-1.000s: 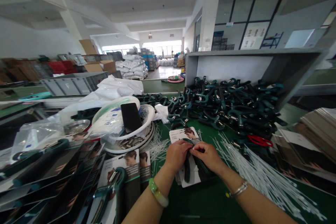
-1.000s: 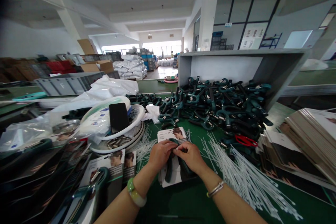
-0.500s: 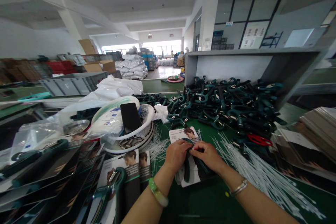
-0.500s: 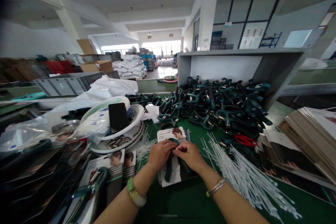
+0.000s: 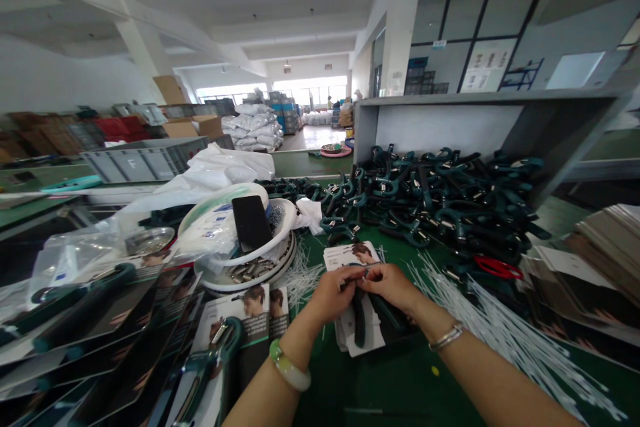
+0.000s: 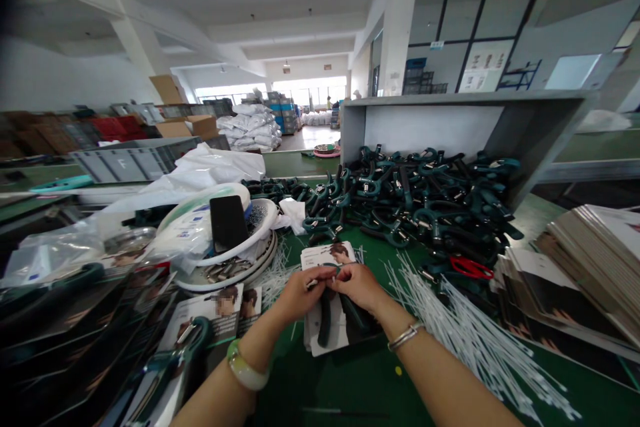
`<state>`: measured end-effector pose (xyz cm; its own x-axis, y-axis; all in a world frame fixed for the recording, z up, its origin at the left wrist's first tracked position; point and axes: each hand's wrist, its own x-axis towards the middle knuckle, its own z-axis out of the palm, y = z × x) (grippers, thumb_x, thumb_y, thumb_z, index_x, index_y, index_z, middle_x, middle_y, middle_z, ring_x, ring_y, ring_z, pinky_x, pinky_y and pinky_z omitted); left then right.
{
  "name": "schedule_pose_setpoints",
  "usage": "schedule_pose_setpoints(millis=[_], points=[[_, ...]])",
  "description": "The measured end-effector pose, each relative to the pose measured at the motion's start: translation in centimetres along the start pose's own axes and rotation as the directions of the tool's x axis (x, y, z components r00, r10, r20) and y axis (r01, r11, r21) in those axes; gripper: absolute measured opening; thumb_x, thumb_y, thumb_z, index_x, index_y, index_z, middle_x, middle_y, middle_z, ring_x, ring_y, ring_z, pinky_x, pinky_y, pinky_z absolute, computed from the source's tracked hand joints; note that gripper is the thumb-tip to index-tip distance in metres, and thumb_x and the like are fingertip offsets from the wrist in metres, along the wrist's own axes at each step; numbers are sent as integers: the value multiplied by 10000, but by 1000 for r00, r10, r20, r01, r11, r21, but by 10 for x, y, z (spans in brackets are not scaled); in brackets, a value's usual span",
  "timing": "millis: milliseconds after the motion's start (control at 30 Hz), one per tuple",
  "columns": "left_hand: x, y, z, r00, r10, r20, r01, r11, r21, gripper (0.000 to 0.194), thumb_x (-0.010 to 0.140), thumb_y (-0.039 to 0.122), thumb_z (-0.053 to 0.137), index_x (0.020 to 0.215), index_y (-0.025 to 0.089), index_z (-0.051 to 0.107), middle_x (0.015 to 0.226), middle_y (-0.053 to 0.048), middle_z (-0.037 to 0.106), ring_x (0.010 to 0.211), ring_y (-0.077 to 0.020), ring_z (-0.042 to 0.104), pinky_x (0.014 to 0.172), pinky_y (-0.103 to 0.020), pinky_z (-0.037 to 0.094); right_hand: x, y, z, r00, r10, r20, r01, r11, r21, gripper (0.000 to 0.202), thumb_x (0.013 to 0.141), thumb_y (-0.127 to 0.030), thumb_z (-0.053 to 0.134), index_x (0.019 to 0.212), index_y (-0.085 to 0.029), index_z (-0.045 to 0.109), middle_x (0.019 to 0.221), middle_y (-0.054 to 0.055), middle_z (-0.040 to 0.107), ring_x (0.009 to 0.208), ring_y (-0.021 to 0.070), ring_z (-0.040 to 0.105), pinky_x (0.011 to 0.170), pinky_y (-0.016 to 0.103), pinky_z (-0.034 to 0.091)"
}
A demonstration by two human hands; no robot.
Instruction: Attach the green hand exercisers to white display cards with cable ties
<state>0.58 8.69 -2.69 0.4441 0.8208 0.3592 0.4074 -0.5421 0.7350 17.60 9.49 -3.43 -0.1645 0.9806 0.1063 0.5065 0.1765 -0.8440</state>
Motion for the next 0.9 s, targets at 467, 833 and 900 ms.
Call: schedule_pose_setpoints(millis=[467, 833, 900], points=[[3, 7, 3, 998, 53, -31, -43, 961, 272, 205, 830, 237, 532, 1017, 209, 612, 1043, -39, 623, 966, -161, 573, 847, -282, 463, -7, 1, 9, 959, -187, -211, 192, 981, 5, 90, 680, -250, 610, 738, -190, 644, 747, 23, 604, 636, 149, 529, 595, 268, 427], [14, -3, 0, 994, 55, -95, -32, 975, 221, 113, 811, 246, 583, 834, 231, 692, 924, -11, 668, 864, -132, 600, 775, -235, 478, -7, 1, 10, 969, -179, -173, 196, 977, 89, 171, 705, -328, 631, 784, -181, 665, 718, 19, 638, 587, 146, 526, 552, 265, 421], [13, 3, 1, 985, 107, -132, -57, 940, 337, 111, 812, 251, 578, 837, 236, 686, 980, -14, 652, 923, -154, 571, 817, -267, 466, -7, 3, 9, 954, -233, -187, 250, 965, 75, 151, 739, -301, 593, 812, -192, 669, 815, 38, 659, 699, 169, 574, 640, 288, 453]])
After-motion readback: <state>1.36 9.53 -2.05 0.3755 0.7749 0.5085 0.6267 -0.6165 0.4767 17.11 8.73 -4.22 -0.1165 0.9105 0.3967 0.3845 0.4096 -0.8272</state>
